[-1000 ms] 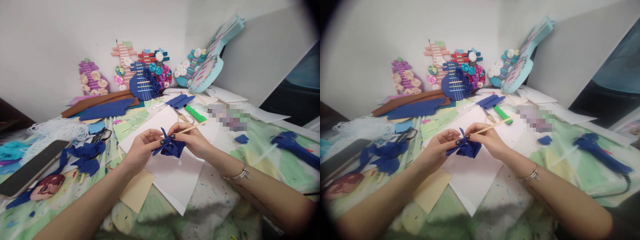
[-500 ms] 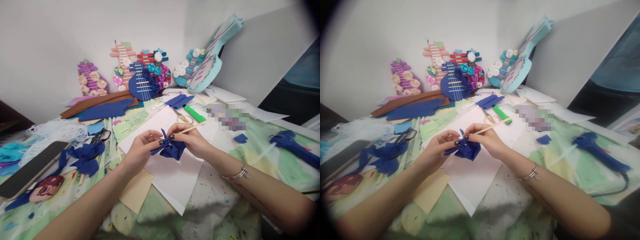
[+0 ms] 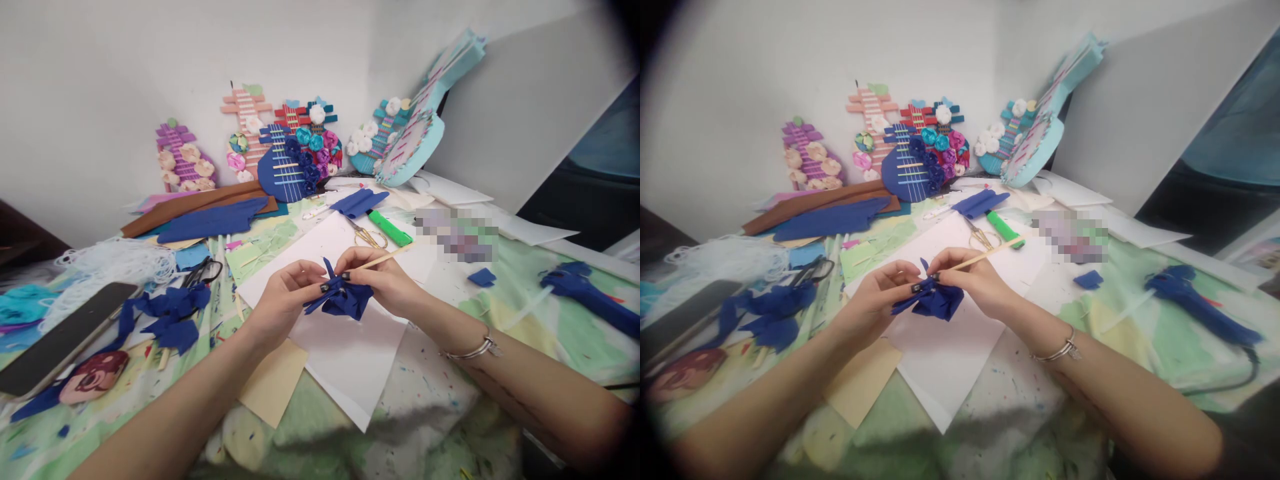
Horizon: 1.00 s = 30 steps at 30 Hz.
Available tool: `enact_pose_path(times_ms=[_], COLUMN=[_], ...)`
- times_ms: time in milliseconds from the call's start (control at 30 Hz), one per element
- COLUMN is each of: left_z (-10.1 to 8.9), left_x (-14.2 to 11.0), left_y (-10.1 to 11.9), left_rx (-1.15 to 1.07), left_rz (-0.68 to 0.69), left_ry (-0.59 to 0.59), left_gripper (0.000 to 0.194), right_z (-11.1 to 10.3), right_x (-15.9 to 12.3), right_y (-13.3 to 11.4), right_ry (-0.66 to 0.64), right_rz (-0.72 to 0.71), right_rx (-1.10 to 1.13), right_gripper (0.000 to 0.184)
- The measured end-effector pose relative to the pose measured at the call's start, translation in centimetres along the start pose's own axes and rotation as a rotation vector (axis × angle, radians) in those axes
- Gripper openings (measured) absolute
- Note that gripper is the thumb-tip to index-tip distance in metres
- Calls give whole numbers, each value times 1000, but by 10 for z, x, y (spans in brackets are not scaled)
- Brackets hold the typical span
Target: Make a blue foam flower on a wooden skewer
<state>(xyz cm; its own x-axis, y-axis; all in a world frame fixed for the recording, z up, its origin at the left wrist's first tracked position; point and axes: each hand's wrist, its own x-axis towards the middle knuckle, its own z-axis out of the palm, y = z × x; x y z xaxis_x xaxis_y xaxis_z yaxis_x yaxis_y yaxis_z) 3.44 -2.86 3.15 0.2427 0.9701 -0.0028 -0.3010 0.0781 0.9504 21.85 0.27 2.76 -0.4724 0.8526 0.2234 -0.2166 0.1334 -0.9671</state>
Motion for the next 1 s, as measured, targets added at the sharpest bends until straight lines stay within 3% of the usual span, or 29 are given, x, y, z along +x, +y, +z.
enact_pose_path(times_ms=[1000], left_z=[-2], left_x=[1], left_y=[-3], left_rx=[71], left_rz=[38], left_ry=[-1], left_gripper=[21], right_z=[0], right_x=[0], right_y=[-1], right_ry=[-24], right_rz=[6], right_rx=[26], right_gripper=[8])
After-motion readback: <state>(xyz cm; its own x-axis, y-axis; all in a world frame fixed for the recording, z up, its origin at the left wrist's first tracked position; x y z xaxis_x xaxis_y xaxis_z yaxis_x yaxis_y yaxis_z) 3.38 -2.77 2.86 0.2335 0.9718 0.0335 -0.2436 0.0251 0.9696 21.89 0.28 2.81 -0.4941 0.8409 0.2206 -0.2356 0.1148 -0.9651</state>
